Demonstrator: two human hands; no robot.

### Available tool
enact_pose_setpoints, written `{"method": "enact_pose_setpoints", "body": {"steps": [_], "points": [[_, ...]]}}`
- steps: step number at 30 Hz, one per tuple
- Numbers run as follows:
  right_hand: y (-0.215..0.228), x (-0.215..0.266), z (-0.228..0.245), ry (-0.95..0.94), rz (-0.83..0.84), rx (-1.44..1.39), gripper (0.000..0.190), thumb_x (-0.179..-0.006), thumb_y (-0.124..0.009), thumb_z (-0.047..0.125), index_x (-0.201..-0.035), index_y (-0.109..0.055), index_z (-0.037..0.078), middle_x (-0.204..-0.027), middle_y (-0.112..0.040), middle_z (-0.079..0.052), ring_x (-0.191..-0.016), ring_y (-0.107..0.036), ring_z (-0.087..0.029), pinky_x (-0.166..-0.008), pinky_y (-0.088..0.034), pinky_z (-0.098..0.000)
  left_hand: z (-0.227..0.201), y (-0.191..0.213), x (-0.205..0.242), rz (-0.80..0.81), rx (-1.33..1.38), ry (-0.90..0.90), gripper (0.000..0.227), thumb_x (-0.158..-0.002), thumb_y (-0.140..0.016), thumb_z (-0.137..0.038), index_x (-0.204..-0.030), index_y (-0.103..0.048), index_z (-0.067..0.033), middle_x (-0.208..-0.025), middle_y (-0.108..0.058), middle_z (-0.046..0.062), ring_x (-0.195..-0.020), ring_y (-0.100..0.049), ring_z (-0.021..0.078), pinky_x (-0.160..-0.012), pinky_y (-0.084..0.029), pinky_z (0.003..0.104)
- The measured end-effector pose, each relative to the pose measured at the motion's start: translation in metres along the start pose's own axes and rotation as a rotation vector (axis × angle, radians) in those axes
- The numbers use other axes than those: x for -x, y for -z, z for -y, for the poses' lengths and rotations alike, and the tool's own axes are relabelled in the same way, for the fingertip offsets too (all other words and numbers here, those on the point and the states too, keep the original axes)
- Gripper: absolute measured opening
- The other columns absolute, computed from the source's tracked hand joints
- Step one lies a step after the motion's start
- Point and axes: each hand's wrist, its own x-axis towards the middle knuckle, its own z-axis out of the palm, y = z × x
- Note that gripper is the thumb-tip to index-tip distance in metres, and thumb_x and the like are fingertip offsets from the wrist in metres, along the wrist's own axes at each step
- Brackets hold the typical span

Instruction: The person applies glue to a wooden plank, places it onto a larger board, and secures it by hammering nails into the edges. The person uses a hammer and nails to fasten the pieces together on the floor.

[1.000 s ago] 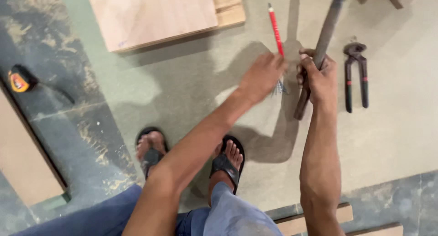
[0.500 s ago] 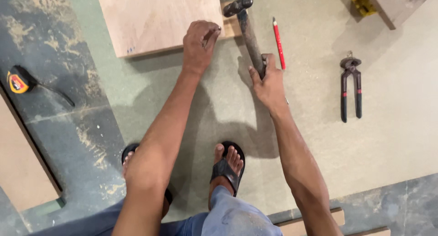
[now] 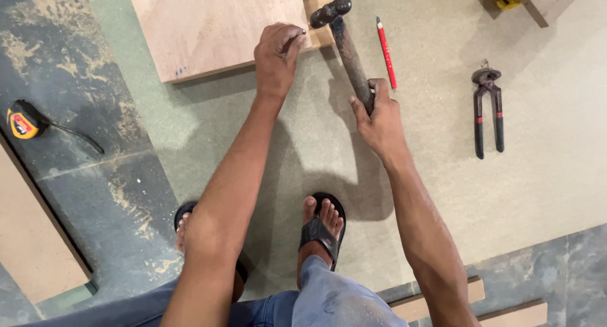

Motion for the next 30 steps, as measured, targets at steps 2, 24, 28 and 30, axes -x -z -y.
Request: {"method": "enact_pose_setpoints", "body": {"steps": [2, 24, 28, 30], "points": [[0.000, 0.002, 0.001, 0.003, 0.005, 0.014, 0.036, -0.100, -0.072, 0.017, -0.123, -0.047, 0.004, -0.068, -0.061, -0.019, -0.061, -0.065, -0.036, -0.057, -0.048, -0.0442, 0.001, 0.000, 0.000, -0.022, -0.013, -0.050, 0.008, -0.093, -0.078, -0.003, -0.100, -0.074, -0.0015, -0.101, -0.073, 0.009, -0.099, -0.068, 0.0209, -0.080, -0.058, 0.033], [0.032, -0.001, 0.054, 0.101, 0.182, 0.288, 0.030, -0.107, -0.062, 0.017, -0.121, -0.044, -0.003, -0.070, -0.062, -0.025, -0.067, -0.066, -0.048, -0.058, -0.049, -0.0549, 0.018, -0.006, 0.003, 0.007, -0.178, -0.117, 0.009, -0.091, -0.082, -0.008, -0.099, -0.077, -0.0069, -0.105, -0.076, 0.004, -0.111, -0.067, 0.0214, -0.098, -0.058, 0.035], [0.030, -0.007, 0.054, 0.092, 0.190, 0.280, 0.029, -0.105, -0.061, 0.015, -0.121, -0.045, -0.003, -0.071, -0.063, -0.027, -0.068, -0.065, -0.049, -0.060, -0.050, -0.0558, 0.016, -0.004, -0.002, -0.012, -0.179, -0.157, 0.009, -0.091, -0.080, -0.007, -0.099, -0.076, -0.0041, -0.106, -0.075, 0.006, -0.110, -0.066, 0.0226, -0.096, -0.057, 0.035], [0.037, 0.003, 0.055, 0.170, 0.090, 0.214, 0.032, -0.106, -0.061, 0.013, -0.125, -0.044, -0.005, -0.074, -0.064, -0.027, -0.068, -0.066, -0.049, -0.059, -0.050, -0.0548, 0.018, -0.007, 0.001, -0.022, -0.212, -0.180, 0.008, -0.092, -0.081, -0.008, -0.098, -0.077, -0.0056, -0.106, -0.075, 0.005, -0.111, -0.066, 0.0233, -0.098, -0.057, 0.036]]}}
